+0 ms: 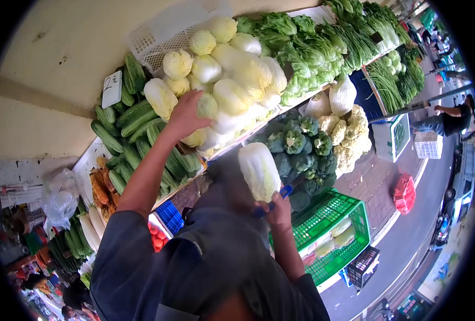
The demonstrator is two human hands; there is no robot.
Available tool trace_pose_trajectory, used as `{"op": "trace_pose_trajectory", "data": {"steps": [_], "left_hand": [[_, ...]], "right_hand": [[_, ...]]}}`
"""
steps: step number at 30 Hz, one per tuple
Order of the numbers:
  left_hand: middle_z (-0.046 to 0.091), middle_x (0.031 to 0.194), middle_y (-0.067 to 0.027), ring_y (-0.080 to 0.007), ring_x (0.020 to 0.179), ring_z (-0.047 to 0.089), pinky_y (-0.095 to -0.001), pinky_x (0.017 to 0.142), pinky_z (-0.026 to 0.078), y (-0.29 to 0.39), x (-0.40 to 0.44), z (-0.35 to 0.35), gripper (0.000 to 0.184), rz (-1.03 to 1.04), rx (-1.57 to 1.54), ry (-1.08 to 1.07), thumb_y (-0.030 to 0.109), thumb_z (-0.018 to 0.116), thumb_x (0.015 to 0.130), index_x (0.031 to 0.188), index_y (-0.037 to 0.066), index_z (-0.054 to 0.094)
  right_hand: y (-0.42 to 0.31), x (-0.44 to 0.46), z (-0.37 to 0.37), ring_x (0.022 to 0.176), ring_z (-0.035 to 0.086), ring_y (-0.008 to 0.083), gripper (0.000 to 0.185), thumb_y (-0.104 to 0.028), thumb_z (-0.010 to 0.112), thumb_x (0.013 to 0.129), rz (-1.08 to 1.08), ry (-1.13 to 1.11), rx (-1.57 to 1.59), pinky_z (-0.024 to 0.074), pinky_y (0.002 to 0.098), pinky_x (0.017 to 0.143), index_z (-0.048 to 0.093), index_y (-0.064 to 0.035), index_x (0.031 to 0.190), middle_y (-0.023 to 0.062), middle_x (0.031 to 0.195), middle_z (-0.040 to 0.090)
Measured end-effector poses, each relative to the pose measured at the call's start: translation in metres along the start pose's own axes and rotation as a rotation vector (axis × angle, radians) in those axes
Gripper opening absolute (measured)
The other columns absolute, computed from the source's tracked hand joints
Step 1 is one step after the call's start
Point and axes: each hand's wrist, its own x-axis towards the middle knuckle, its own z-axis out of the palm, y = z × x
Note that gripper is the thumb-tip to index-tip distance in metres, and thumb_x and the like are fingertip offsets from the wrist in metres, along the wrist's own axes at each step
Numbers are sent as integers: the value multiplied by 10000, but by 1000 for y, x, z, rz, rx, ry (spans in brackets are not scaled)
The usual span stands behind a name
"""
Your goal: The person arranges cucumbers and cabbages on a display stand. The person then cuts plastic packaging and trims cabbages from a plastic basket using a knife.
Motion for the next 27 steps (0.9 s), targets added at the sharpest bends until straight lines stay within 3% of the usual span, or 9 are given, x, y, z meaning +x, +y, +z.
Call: {"op": "trace_pose_trajectory", "data": {"steps": [3, 4, 7, 8, 12, 16, 19, 24, 27], "left_hand": [[214, 1644, -183, -375, 1514, 224, -601, 1165, 301, 11, 15, 7, 1111, -123, 289, -183, 417, 874, 672, 1569, 123, 287], [155, 1667, -157, -399, 1534, 141, -695, 1136, 271, 8, 19, 10, 1151, -135, 278, -223, 402, 881, 668, 1589, 166, 232], [176, 1660, -155, -418, 1524, 155, -712, 1116, 288, 4, 21, 26, 1156, -159, 306, -218, 388, 894, 657, 1586, 161, 245], [229, 1632, -163, -441, 1505, 183, -731, 1084, 317, 5, 19, 29, 1076, -139, 304, -177, 308, 888, 670, 1557, 146, 300], [313, 1564, -181, -462, 1472, 237, -687, 1082, 357, -2, 17, 48, 906, -110, 280, -37, 155, 845, 687, 1474, 97, 399], [384, 1500, -219, -492, 1432, 292, -532, 1157, 353, -14, 16, 53, 870, -78, 176, 77, 139, 842, 686, 1440, 47, 417], [394, 1490, -237, -489, 1422, 312, -497, 1158, 361, -22, 15, 55, 841, -79, 84, 191, 128, 831, 698, 1425, 26, 422], [357, 1523, -217, -464, 1451, 280, -476, 1171, 348, 8, -10, 45, 818, -152, -11, 241, 160, 812, 735, 1443, 41, 421], [333, 1554, -184, -468, 1480, 217, -545, 1185, 305, 21, -30, 64, 825, -24, 266, 120, 236, 811, 747, 1466, 97, 431]], "right_hand": [[5, 13, 9, 869, 651, 223, 672, -282, 730, 887, 13, 2, 9, 551, 306, 602, 433, -47, 1442, 142, 1262, 612], [5, 19, 11, 866, 651, 222, 673, -283, 731, 886, 19, 6, 7, 551, 305, 601, 433, -46, 1441, 140, 1259, 613], [4, 31, 16, 861, 652, 219, 673, -282, 734, 883, 46, 9, -1, 552, 302, 602, 436, -44, 1436, 135, 1245, 617], [1, 36, 20, 862, 654, 218, 671, -280, 737, 881, 50, 0, -2, 554, 301, 605, 439, -43, 1434, 132, 1237, 620], [-8, 58, 23, 834, 652, 203, 646, -269, 742, 874, 76, -8, -26, 555, 300, 618, 461, -44, 1411, 112, 1174, 640], [-19, 72, 30, 769, 629, 185, 610, -256, 737, 874, 101, -29, -37, 545, 303, 624, 481, -47, 1386, 96, 1126, 652], [-20, 78, 31, 741, 615, 179, 593, -250, 731, 878, 107, -40, -57, 539, 305, 624, 485, -47, 1379, 94, 1118, 654], [-17, 82, 19, 749, 614, 178, 601, -255, 730, 880, 133, -49, -65, 539, 302, 621, 477, -40, 1382, 102, 1128, 650], [-18, 85, 18, 756, 611, 176, 630, -256, 728, 878, 149, -59, -50, 535, 306, 610, 457, -44, 1406, 109, 1151, 642]]}}
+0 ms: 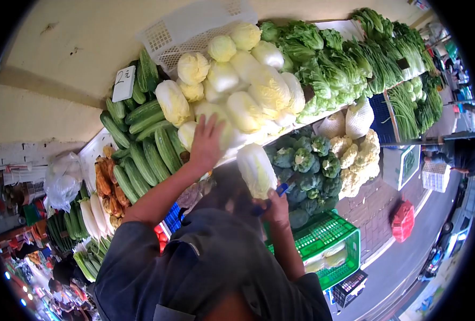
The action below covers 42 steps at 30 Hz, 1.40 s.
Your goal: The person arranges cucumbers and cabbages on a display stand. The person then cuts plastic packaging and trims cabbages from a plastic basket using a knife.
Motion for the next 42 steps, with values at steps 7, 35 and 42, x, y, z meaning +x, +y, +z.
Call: {"op": "trace_pose_trajectory", "data": {"steps": [7, 35, 42], "left_hand": [[345, 1575, -172, -472, 1437, 285, -651, 1107, 295, 14, -5, 12, 668, 80, 68, 74, 354, 695, 878, 1446, 66, 493], [593, 1313, -254, -411, 1220, 567, -447, 1054, 438, -20, 17, -32, 564, -328, -728, 232, 249, 673, 895, 1375, -4, 519], [591, 1334, -248, -396, 1226, 576, -435, 1062, 435, -53, 37, -17, 502, -328, -812, 247, 297, 601, 969, 1370, -1, 551]], "right_hand": [[-21, 28, 21, 934, 658, 228, 671, -215, 712, 870, -33, 5, -107, 594, 359, 711, 422, -56, 1453, 119, 1225, 625], [-24, 149, 122, 1131, 596, 197, 665, -143, 792, 857, -519, 59, -1118, 477, 330, 998, 496, 68, 1414, 166, 1266, 635], [-28, 149, 120, 946, 620, 142, 608, -127, 770, 873, -389, 62, -1007, 515, 281, 832, 511, 38, 1399, 108, 1103, 669]]}}
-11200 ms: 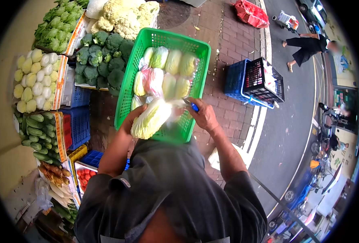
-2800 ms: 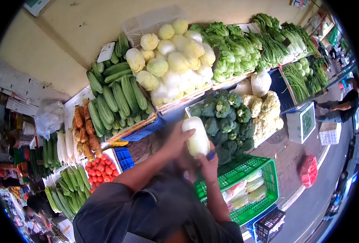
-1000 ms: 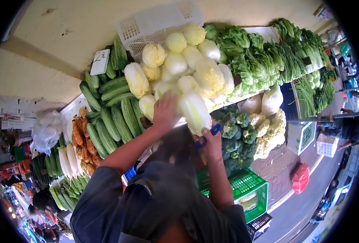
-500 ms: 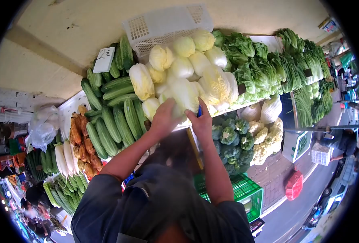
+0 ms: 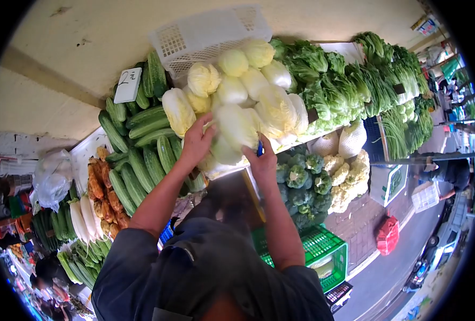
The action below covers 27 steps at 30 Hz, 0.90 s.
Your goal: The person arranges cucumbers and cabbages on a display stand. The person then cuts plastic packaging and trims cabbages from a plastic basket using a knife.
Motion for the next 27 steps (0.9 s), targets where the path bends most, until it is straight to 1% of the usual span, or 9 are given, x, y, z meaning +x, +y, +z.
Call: {"op": "trace_pose_trajectory", "data": {"steps": [5, 10, 12, 15, 16, 19, 22, 23, 27], "left_hand": [[605, 1308, -248, -399, 1194, 586, -439, 1052, 431, -6, 1, 4, 502, -48, 43, -38, 346, 570, 993, 1347, -9, 564], [670, 1205, -228, -361, 1083, 660, -391, 963, 501, -17, 25, -13, 423, -39, -129, -26, 271, 561, 1008, 1307, -26, 589], [714, 1068, -194, -289, 972, 689, -368, 881, 523, -8, 55, -33, 430, -10, -97, 179, 345, 561, 1025, 1269, -2, 633], [716, 1091, -218, -343, 993, 697, -402, 866, 520, -1, 105, -72, 441, 76, 12, 204, 367, 573, 1003, 1226, -6, 650], [696, 1000, -108, -159, 918, 603, -314, 871, 482, -10, 120, -76, 432, 18, 2, 151, 362, 594, 1015, 1229, -10, 644], [715, 1065, -129, -176, 1002, 645, -314, 924, 487, -7, 128, -82, 446, -19, 89, 117, 361, 619, 995, 1232, -16, 641], [713, 1155, -210, -322, 1102, 684, -373, 957, 512, -11, 120, -73, 489, 31, 77, 156, 382, 628, 974, 1244, -25, 640], [712, 1179, -199, -271, 1116, 687, -346, 960, 513, -13, 118, -69, 497, 9, 15, 134, 363, 663, 962, 1259, -35, 632], [706, 1194, -181, -211, 1119, 669, -314, 950, 507, 4, 97, -46, 465, -19, -117, -13, 293, 708, 948, 1274, -27, 627]], "right_hand": [[4, -1, 10, 708, 564, 74, 600, -118, 764, 874, -17, 52, 258, 452, 234, 601, 507, 37, 1393, 26, 955, 661], [-3, -6, 8, 683, 550, 65, 615, -102, 763, 864, 82, 80, 184, 440, 225, 582, 504, 36, 1404, 16, 930, 652], [3, -7, 5, 684, 550, 66, 613, -101, 761, 862, 71, 73, 115, 441, 226, 584, 506, 31, 1404, 15, 929, 648], [4, -5, 6, 679, 543, 66, 620, -110, 757, 864, 64, 65, 111, 437, 227, 580, 496, 25, 1410, 12, 913, 638], [4, -7, 6, 678, 542, 65, 623, -112, 757, 864, 70, 71, 111, 435, 225, 578, 494, 26, 1411, 12, 910, 637], [9, -3, 2, 766, 592, 89, 643, -114, 757, 865, 40, 40, 24, 489, 240, 650, 478, 29, 1427, 47, 985, 655], [13, 0, 5, 909, 624, 135, 666, -107, 763, 858, -26, 48, 60, 528, 276, 788, 468, 35, 1438, 89, 1094, 656], [2, -2, 6, 1137, 602, 200, 669, -103, 791, 842, 16, 49, 17, 490, 329, 1000, 488, 40, 1422, 155, 1285, 607], [3, -17, -5, 945, 570, 119, 664, -127, 800, 845, 55, 168, 59, 483, 270, 835, 498, 15, 1419, 93, 1236, 614]]}}
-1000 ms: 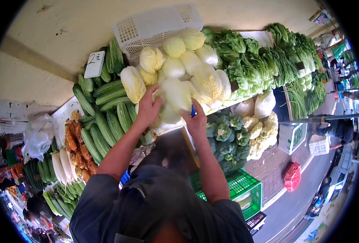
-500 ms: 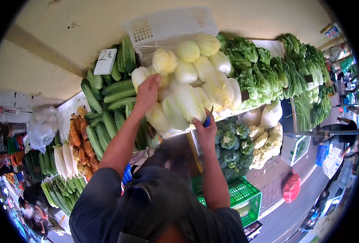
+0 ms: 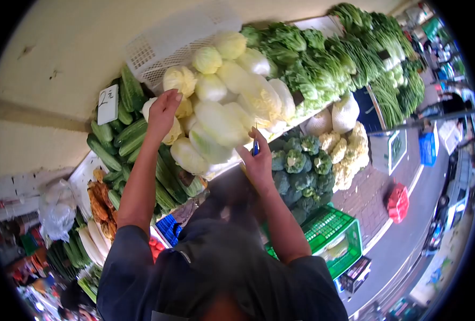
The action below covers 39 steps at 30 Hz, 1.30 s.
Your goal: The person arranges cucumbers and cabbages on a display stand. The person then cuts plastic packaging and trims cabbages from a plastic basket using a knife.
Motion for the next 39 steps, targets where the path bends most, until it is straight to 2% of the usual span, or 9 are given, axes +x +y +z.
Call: {"op": "trace_pose_trajectory", "data": {"steps": [7, 10, 17, 19, 21, 24, 28, 33, 39], "left_hand": [[647, 1277, -114, -189, 1139, 594, -318, 973, 474, -12, -13, 33, 442, -70, -33, -291, 224, 716, 951, 1325, 18, 604], [583, 1327, -79, -191, 1185, 525, -328, 970, 459, -18, -16, 51, 413, 160, 176, -255, 199, 714, 948, 1317, 48, 605], [581, 1350, -166, -238, 1181, 583, -354, 1036, 460, -12, -28, 62, 434, -5, -30, -234, 242, 608, 1020, 1387, 17, 544], [577, 1363, -151, -238, 1188, 579, -355, 1019, 466, -3, -30, 61, 472, -5, 15, -252, 270, 609, 1018, 1406, 16, 527], [571, 1372, -131, -242, 1200, 574, -362, 1023, 456, 15, -35, 66, 508, -76, 88, -169, 298, 607, 1011, 1424, 17, 511], [512, 1442, -123, -265, 1286, 515, -395, 1054, 433, -44, 4, 32, 562, 126, 269, -265, 339, 602, 997, 1459, 39, 488], [451, 1513, -154, -292, 1356, 461, -420, 1103, 409, 0, -16, 69, 595, -216, -49, -72, 370, 571, 1022, 1479, 5, 457], [494, 1445, -190, -274, 1228, 552, -401, 1043, 455, -42, 10, 44, 557, -54, 246, -235, 343, 498, 1057, 1452, -49, 457], [553, 1351, -159, -269, 1178, 583, -417, 978, 507, -11, -20, 79, 548, -235, -151, -12, 351, 597, 1009, 1397, -20, 484]], "right_hand": [[67, -73, -79, 691, 610, 88, 449, -254, 687, 950, 372, 166, 63, 522, 248, 611, 593, 14, 1298, 30, 969, 695], [113, -127, -116, 589, 583, 102, 423, -307, 690, 946, 495, 272, 74, 510, 242, 573, 630, -7, 1238, 19, 897, 673], [211, -296, -230, 698, 551, 107, 410, -385, 710, 922, 736, 982, 120, 484, 287, 582, 662, -37, 1133, 15, 855, 601], [318, -379, -289, 714, 616, 192, 450, -396, 689, 921, 824, 1053, -427, 498, 366, 617, 659, -5, 1142, 90, 838, 660], [295, -403, -305, 770, 673, 329, 487, -417, 655, 918, 767, 1127, -785, 502, 450, 702, 669, 27, 1117, 210, 851, 699], [273, -423, -319, 863, 672, 447, 467, -421, 636, 915, 959, 1117, -666, 504, 497, 786, 692, 14, 1076, 281, 908, 694], [279, -459, -307, 901, 661, 450, 451, -393, 651, 904, 865, 938, -650, 506, 499, 799, 665, -25, 1165, 265, 986, 692], [267, -518, -278, 977, 651, 396, 415, -296, 692, 876, 909, 690, -647, 511, 465, 848, 651, -41, 1201, 229, 1065, 670], [279, -534, -282, 798, 645, 266, 360, -239, 719, 858, 904, 622, -430, 510, 393, 755, 674, 6, 1118, 148, 924, 692]]}}
